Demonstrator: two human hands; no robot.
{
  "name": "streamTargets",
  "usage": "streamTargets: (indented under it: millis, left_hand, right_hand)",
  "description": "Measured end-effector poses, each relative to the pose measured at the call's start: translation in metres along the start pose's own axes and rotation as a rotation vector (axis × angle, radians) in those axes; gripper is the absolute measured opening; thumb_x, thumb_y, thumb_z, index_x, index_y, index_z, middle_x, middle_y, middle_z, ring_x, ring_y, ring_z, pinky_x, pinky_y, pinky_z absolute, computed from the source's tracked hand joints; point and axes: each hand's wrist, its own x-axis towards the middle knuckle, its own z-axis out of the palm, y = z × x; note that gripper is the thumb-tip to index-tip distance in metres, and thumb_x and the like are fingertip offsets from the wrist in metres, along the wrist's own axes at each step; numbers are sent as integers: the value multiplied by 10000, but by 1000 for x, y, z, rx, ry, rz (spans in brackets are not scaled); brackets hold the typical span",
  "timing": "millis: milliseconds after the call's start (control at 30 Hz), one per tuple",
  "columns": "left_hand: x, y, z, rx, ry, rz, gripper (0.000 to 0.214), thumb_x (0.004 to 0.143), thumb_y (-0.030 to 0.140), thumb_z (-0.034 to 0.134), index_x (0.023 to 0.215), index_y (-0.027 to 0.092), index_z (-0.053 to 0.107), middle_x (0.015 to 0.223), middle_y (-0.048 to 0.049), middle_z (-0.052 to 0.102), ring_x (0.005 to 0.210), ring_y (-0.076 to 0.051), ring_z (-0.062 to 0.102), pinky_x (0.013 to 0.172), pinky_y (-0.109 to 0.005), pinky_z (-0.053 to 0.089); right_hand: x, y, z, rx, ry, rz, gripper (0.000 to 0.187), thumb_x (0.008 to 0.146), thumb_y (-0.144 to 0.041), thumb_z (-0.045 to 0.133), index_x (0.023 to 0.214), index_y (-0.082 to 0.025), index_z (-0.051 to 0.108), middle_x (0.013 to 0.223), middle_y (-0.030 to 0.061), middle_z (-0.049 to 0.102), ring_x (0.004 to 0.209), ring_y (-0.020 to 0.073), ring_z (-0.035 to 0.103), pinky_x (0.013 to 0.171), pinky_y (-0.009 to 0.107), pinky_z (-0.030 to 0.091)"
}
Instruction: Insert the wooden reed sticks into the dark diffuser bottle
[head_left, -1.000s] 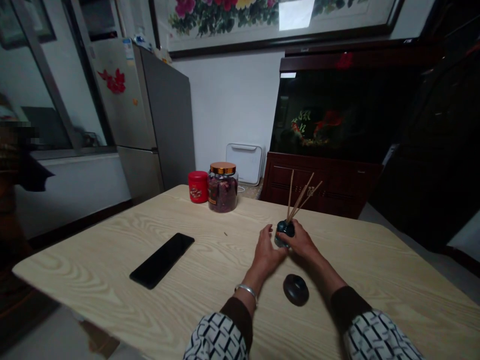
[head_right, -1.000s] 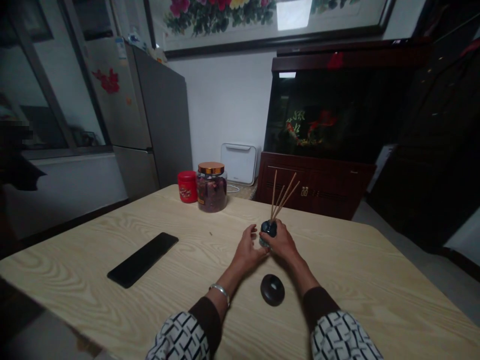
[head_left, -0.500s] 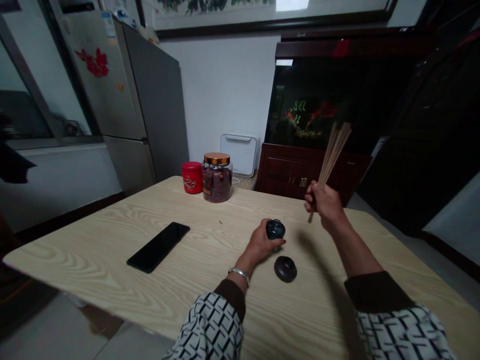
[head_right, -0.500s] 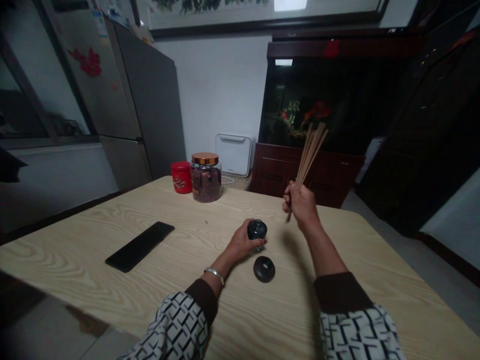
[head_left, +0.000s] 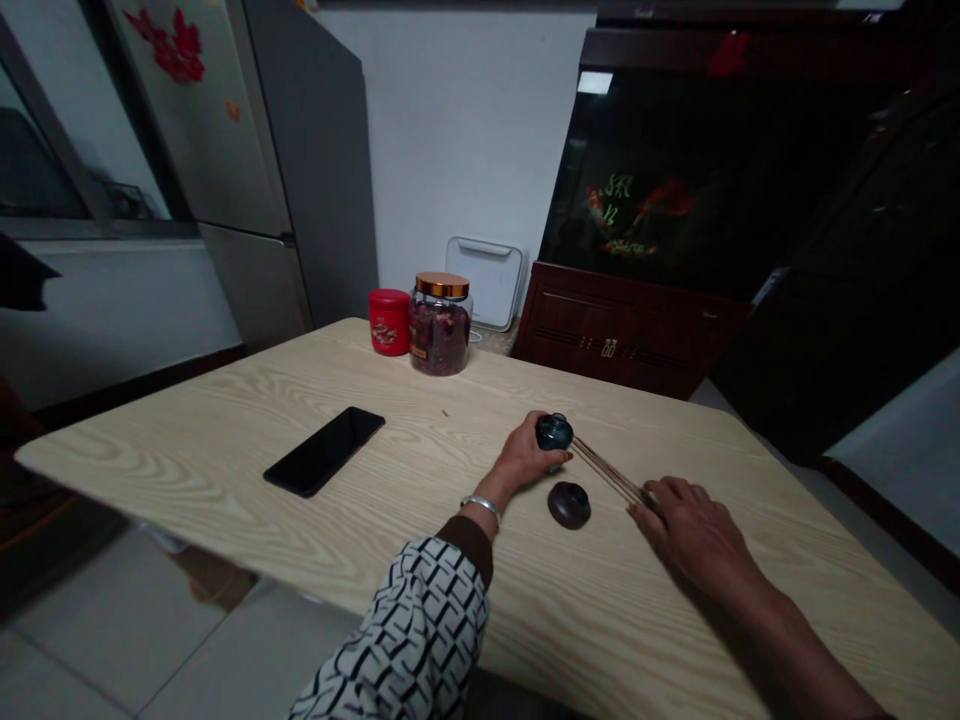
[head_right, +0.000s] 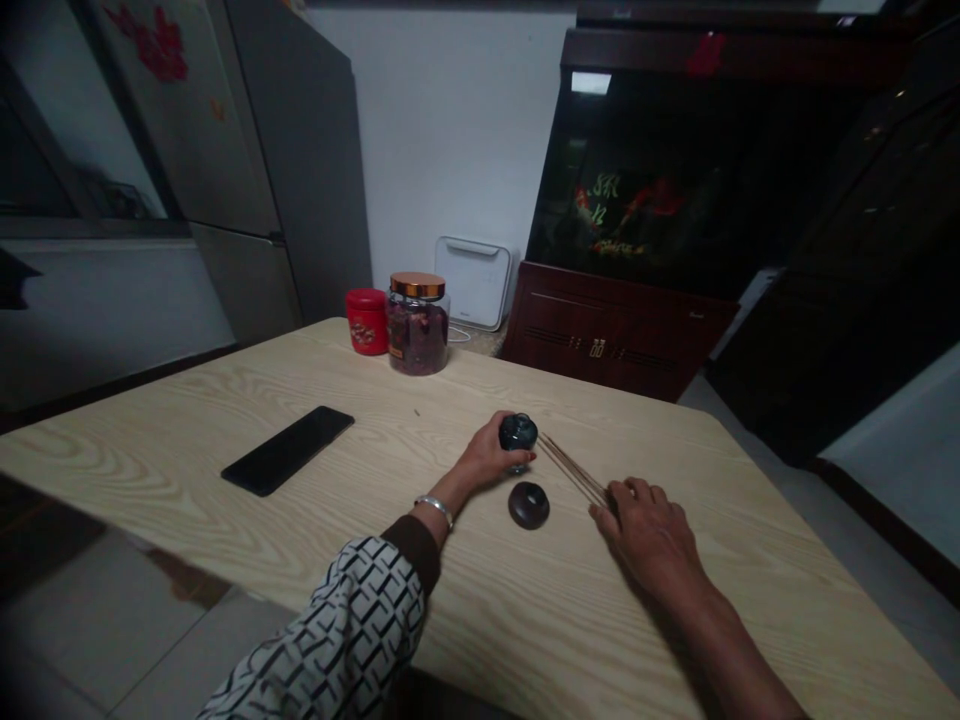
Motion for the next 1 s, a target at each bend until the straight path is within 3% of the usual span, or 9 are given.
streamTargets:
  millis: [67,167,267,333,467,600,700,833,1000]
  left_hand:
    - [0,0,0,-10,-5,10,692,614,339,862,1211,187,547,1046,-70,667,962,-234,627,899,-384,500]
    - [0,1,1,-1,-1,24,701,617,336,860,1221,179,541,1060,-73,670,966,-227,625,897,-366,493]
    - [0,2,0,12,-6,17,708,621,321,854,1235,179,532,1068,-68,670,975,-221,625,896,-351,489]
    - [0,2,-1,1,-18,17,693,632,312,843,1237,182,532,1076,-68,670,979,-220,626,893,-344,490]
    - [1,-2,-1,-1,-21,23,710,629,332,843,1251,195,530,1096,-69,667,983,-222,622,885,-337,488]
    - [1,-4,0,20,-16,22,712,630,338,838,1255,205,523,1083,-54,666,963,-215,619,860,-322,483]
    - [0,-4,-1,17,-16,38,709,628,380,840,1239,201,528,1072,-52,664,944,-212,613,823,-306,481]
    - [1,-5,-1,50,-25,20,697,622,388,837,1223,199,539,1044,-50,667,895,-207,609,772,-296,474]
    - [2,-2,-2,36,-30,1,708,620,366,832,1238,206,527,1062,-46,667,909,-212,612,771,-291,474]
  right_hand:
    - [4,-21,-15,157,-14,-60,390,953,-499,425,1194,-237,584,1235,123,599,1106,295,588,876,412,463]
    - [11,-58,-27,347,-139,-211,528,891,-529,538,1347,-266,496,1324,109,555,1164,277,575,921,391,472]
    - [19,-77,-28,345,-248,-290,574,767,-380,687,1301,-224,545,1248,135,595,1120,322,590,947,457,452]
    - [27,-74,-30,469,-251,-301,531,726,-287,703,1233,-221,562,1163,112,627,1030,292,615,912,447,466]
    - [54,-63,-43,1068,-43,-217,541,752,-344,733,1223,-269,479,1005,30,635,862,197,622,775,349,506]
    - [95,-80,-46,1452,225,-127,533,765,-437,749,1214,-288,501,991,7,630,926,183,629,864,354,501]
    - [120,-94,-32,1454,313,-81,491,706,-463,795,1063,-248,537,973,11,637,924,188,631,889,370,498]
    - [129,-90,-15,1254,257,-76,446,704,-510,771,949,-219,538,990,49,647,941,216,627,834,374,516]
    - [122,-76,-26,971,159,-170,387,740,-509,704,931,-212,546,1038,92,658,979,254,629,789,379,517]
